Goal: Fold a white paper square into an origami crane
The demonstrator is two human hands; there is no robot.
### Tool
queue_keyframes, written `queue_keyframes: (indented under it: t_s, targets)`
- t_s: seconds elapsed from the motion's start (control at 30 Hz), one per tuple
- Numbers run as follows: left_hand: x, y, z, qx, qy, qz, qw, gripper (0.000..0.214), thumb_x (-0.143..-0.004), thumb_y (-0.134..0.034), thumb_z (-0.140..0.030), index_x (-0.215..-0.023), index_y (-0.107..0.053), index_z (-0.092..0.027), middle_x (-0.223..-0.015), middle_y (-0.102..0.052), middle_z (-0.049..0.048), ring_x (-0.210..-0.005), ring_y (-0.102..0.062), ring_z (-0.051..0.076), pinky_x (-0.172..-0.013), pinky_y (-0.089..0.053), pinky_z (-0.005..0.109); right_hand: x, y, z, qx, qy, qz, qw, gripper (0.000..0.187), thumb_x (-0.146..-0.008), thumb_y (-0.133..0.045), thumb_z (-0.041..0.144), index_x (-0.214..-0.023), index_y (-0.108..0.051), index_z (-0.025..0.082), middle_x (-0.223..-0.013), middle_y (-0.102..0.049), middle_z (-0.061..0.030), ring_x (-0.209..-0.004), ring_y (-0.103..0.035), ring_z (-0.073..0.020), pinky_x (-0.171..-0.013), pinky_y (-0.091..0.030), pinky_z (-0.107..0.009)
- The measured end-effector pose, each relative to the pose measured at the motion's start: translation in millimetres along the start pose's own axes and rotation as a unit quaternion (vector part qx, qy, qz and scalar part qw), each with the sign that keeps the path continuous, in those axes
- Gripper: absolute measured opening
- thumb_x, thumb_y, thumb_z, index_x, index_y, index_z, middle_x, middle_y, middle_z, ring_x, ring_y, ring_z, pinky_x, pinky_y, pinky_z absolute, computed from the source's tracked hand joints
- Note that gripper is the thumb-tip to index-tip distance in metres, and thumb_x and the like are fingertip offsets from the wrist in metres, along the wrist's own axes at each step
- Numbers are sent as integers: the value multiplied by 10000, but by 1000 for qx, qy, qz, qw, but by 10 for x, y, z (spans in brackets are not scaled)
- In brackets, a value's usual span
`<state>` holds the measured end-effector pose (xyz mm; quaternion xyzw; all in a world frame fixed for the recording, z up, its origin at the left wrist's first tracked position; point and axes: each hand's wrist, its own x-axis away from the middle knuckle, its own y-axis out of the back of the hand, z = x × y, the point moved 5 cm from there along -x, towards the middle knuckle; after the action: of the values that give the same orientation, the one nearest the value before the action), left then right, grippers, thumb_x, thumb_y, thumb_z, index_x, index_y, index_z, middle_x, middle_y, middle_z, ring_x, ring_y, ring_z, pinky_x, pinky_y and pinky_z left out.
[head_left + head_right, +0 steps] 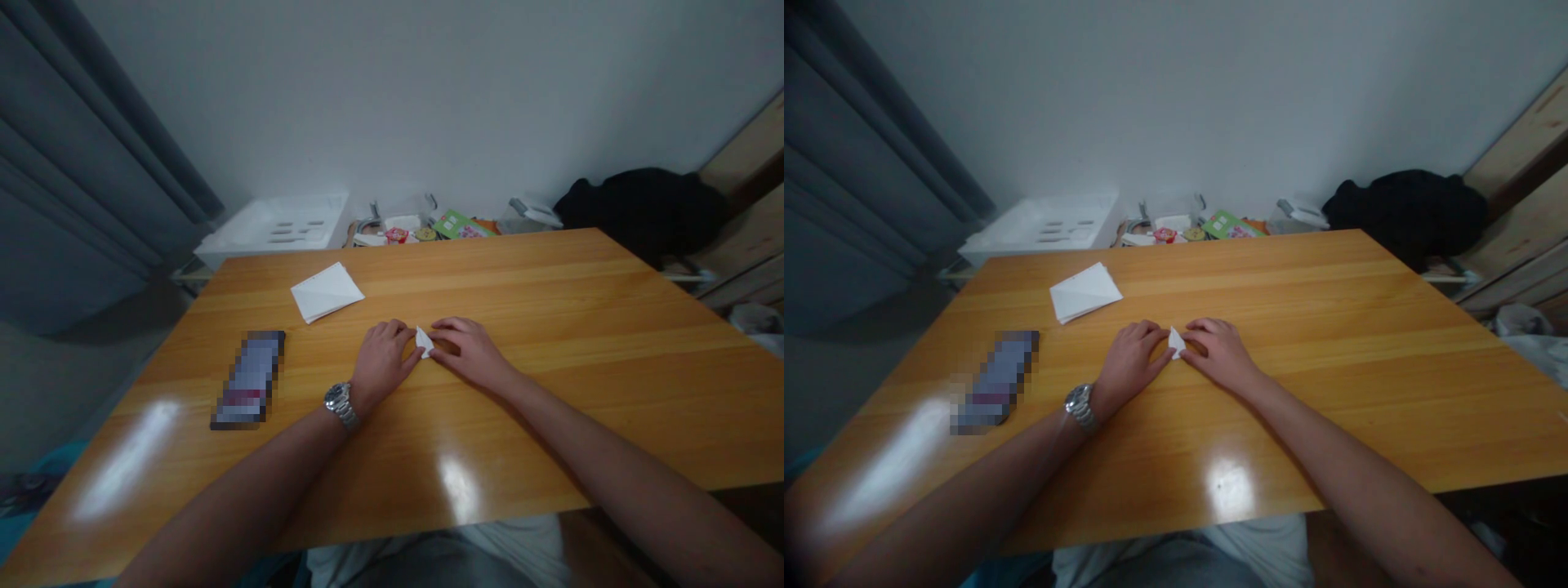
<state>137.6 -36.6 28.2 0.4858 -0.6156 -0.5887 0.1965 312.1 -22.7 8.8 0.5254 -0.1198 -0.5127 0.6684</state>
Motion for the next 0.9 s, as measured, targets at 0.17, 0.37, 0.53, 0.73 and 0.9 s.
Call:
queue_keyframes:
  t_s: [0.17, 0.37, 0.53, 0.73, 0.9]
  targets:
    - [-5, -3, -1, -9, 8, 7, 1000, 293, -976, -550, -411, -1165, -645, -208, -1103, -626, 78, -997, -577, 235, -885, -457, 387, -6, 7, 23, -10, 24, -2, 1000, 304, -916, -664, 405, -1169, -726, 248, -1211, -690, -102, -1113, -631, -270, -968, -483, -448]
    - [-9, -5, 4, -4, 11, 3, 1000, 304, -968, -565, -416, -1164, -644, -199, -1107, -623, 77, -1006, -572, 238, -896, -459, 388, -17, 5, 60, -39, 47, 6, 998, 274, -930, -654, 345, -1176, -715, 242, -1190, -698, -98, -1103, -635, -264, -971, -483, -449]
    - [-7, -9, 0, 8, 2, 6, 1000, 303, -971, -561, -413, -1171, -643, -201, -1102, -622, 74, -1002, -570, 235, -893, -456, 385, -30, 1, 54, -111, 28, -1, 993, 252, -902, -688, 286, -1145, -703, 224, -1155, -690, -97, -1085, -631, -251, -973, -488, -440]
    - [-10, -38, -23, 27, -28, 12, 999, 290, -966, -570, -426, -1157, -640, -220, -1108, -621, 66, -994, -571, 230, -882, -454, 375, -31, -55, -55, -174, -22, -17, 984, 125, -856, -709, 228, -979, -720, 216, -1091, -663, -91, -1037, -626, -231, -943, -498, -417]
    - [-13, -30, -22, 33, -16, 3, 999, 299, -946, -604, -441, -1138, -628, -213, -1088, -625, 64, -992, -572, 235, -880, -454, 378, -23, -68, -86, -201, -35, -25, 979, 101, -835, -708, 192, -931, -690, 217, -1049, -653, -73, -1010, -615, -221, -927, -490, -411]
